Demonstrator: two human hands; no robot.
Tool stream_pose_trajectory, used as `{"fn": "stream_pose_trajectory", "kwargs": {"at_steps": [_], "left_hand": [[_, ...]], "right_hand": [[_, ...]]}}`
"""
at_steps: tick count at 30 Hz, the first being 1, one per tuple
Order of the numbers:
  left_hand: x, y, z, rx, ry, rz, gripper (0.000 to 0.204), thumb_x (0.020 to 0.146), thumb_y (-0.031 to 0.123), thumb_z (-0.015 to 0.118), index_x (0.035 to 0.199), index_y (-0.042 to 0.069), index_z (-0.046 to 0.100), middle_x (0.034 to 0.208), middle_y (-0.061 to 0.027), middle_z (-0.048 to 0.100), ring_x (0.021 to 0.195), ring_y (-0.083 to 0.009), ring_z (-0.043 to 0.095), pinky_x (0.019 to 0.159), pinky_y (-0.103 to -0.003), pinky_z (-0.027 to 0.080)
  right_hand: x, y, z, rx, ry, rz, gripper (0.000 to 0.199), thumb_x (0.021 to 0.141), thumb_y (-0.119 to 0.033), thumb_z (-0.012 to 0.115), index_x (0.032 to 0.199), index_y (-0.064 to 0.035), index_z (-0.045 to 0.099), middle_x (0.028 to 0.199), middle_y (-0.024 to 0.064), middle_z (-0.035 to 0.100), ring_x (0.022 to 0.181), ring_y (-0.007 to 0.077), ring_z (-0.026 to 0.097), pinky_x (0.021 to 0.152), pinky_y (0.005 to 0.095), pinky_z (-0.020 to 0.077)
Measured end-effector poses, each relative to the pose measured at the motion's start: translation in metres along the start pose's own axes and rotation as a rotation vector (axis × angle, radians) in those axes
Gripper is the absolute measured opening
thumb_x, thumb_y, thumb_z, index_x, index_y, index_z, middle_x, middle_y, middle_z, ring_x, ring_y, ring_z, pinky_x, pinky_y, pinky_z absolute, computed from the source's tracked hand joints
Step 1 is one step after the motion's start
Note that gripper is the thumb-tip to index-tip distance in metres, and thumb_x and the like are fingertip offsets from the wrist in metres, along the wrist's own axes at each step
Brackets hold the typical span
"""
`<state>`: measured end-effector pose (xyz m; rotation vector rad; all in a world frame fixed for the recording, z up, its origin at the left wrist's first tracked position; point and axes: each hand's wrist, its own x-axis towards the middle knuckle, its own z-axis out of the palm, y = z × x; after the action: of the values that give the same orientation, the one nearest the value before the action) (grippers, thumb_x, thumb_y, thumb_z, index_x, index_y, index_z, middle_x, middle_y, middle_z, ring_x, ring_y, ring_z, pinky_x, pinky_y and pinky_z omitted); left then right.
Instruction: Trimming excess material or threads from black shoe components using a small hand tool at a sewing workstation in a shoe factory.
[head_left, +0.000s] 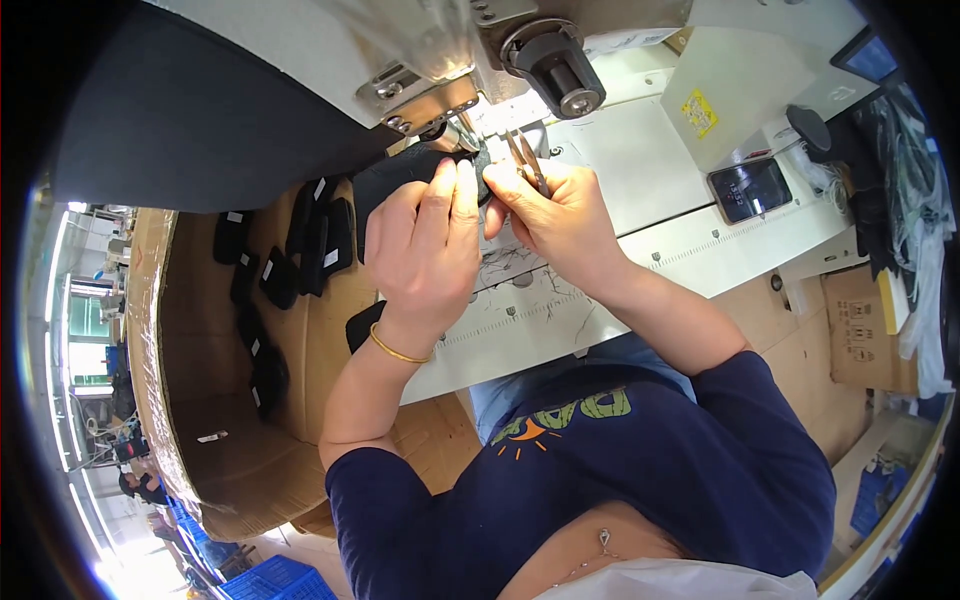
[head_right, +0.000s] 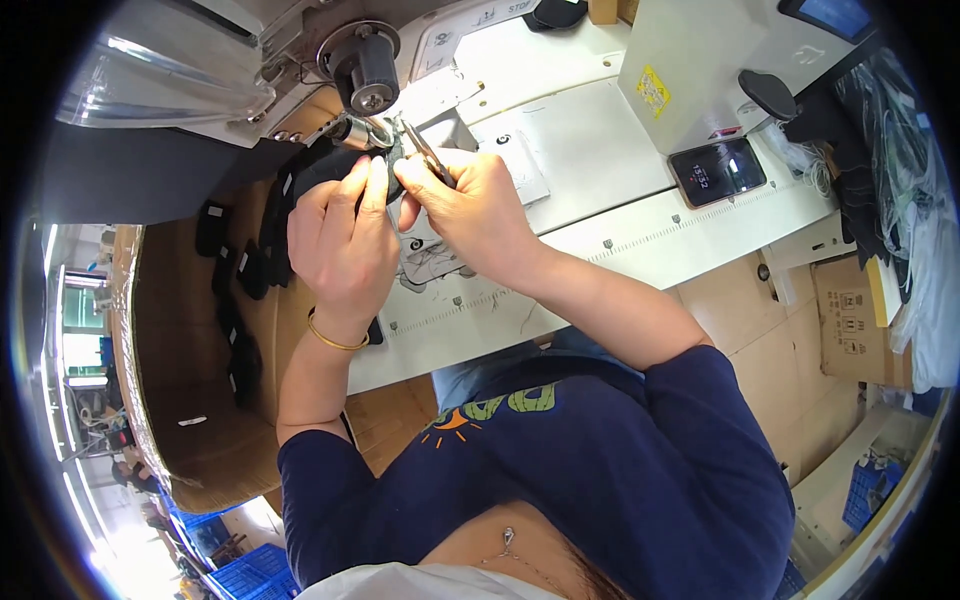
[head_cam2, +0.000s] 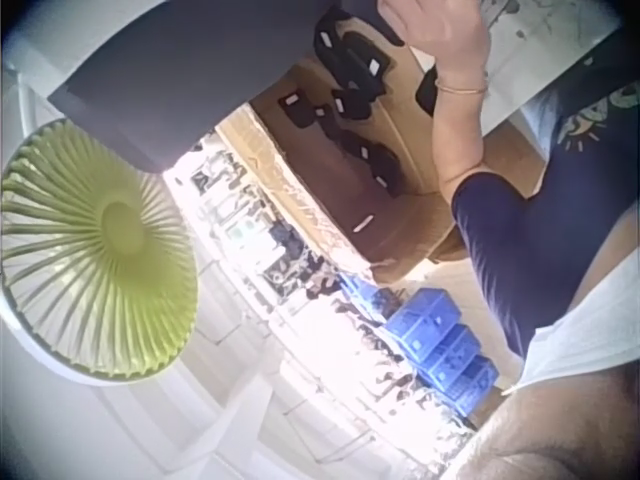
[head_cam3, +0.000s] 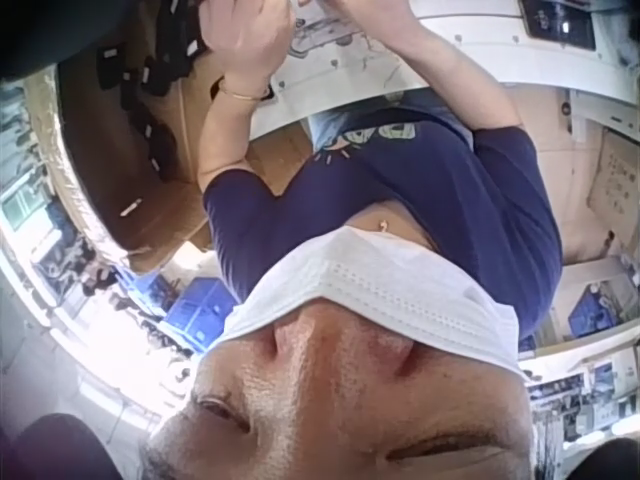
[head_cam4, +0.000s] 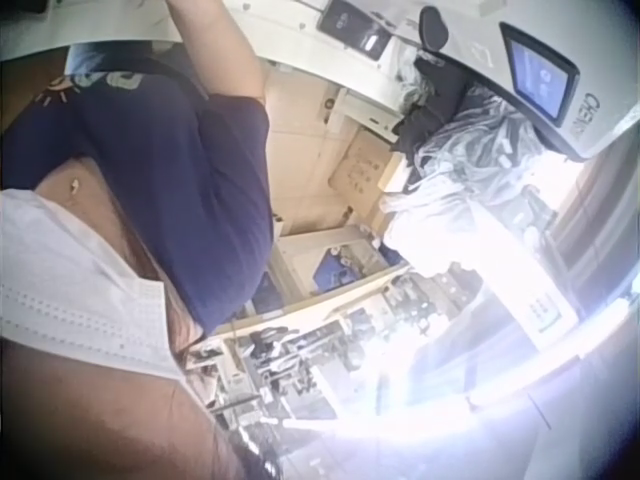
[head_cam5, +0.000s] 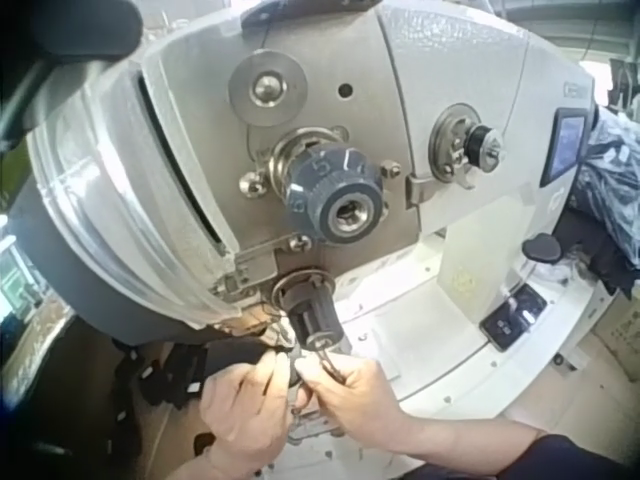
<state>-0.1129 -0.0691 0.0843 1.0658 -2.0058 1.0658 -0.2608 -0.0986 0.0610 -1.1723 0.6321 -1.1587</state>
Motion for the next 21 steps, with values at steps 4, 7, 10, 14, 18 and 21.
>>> {"fn": "stream_pose_trajectory", "kwargs": {"at_steps": [4,7,10,14,18,21], "left_hand": [[0.001,0.004,0.004,0.002,0.002,-0.025,0.030,0.067,0.010,0.075,0.097,0.003,0.072,0.095,-0.0037,0.068,0.080,-0.0194,0.061,0.067,-0.031,0.046],[0.005,0.007,0.003,0.025,-0.069,-0.038,0.031,0.077,0.020,0.070,0.098,-0.003,0.068,0.096,-0.0105,0.065,0.085,-0.0222,0.060,0.069,-0.033,0.049],[0.006,0.009,0.004,0.064,-0.120,-0.058,0.033,0.077,0.022,0.070,0.098,-0.003,0.066,0.095,-0.0099,0.063,0.085,-0.0221,0.058,0.070,-0.034,0.048],[0.005,0.018,-0.004,0.174,-0.226,-0.131,0.037,0.079,0.025,0.070,0.104,-0.001,0.062,0.097,-0.0095,0.058,0.084,-0.0231,0.056,0.070,-0.035,0.047],[0.003,0.033,-0.030,0.260,-0.401,-0.184,0.037,0.081,0.022,0.070,0.109,0.000,0.058,0.100,-0.0118,0.055,0.086,-0.0255,0.056,0.069,-0.036,0.047],[-0.008,0.032,-0.032,0.149,-0.270,-0.136,0.030,0.082,0.011,0.069,0.107,-0.002,0.059,0.100,-0.0131,0.056,0.089,-0.0274,0.057,0.071,-0.037,0.048]], "right_hand": [[0.000,0.000,-0.001,0.018,-0.009,0.022,0.035,0.097,-0.019,0.058,0.066,-0.0032,0.063,0.053,-0.0055,0.048,0.049,0.0003,0.035,0.044,0.0210,0.0247],[-0.001,-0.004,0.000,0.009,-0.006,0.035,0.035,0.097,-0.019,0.058,0.067,-0.0028,0.063,0.054,-0.0054,0.049,0.048,-0.0001,0.035,0.044,0.0210,0.0245],[-0.001,-0.003,0.002,0.018,0.004,0.025,0.035,0.097,-0.019,0.059,0.067,-0.0028,0.064,0.053,-0.0055,0.049,0.048,-0.0002,0.035,0.043,0.0210,0.0250],[-0.002,-0.004,0.004,-0.001,0.018,0.013,0.034,0.097,-0.019,0.059,0.067,-0.0032,0.064,0.054,-0.0058,0.050,0.049,-0.0002,0.036,0.044,0.0210,0.0254],[-0.002,-0.001,0.001,0.005,0.014,0.035,0.033,0.096,-0.020,0.059,0.068,-0.0034,0.064,0.054,-0.0056,0.050,0.049,-0.0001,0.037,0.044,0.0207,0.0259],[-0.002,-0.005,0.003,0.019,0.011,0.044,0.034,0.096,-0.020,0.060,0.067,-0.0031,0.064,0.052,-0.0053,0.048,0.047,0.0004,0.037,0.043,0.0211,0.0262]]}}
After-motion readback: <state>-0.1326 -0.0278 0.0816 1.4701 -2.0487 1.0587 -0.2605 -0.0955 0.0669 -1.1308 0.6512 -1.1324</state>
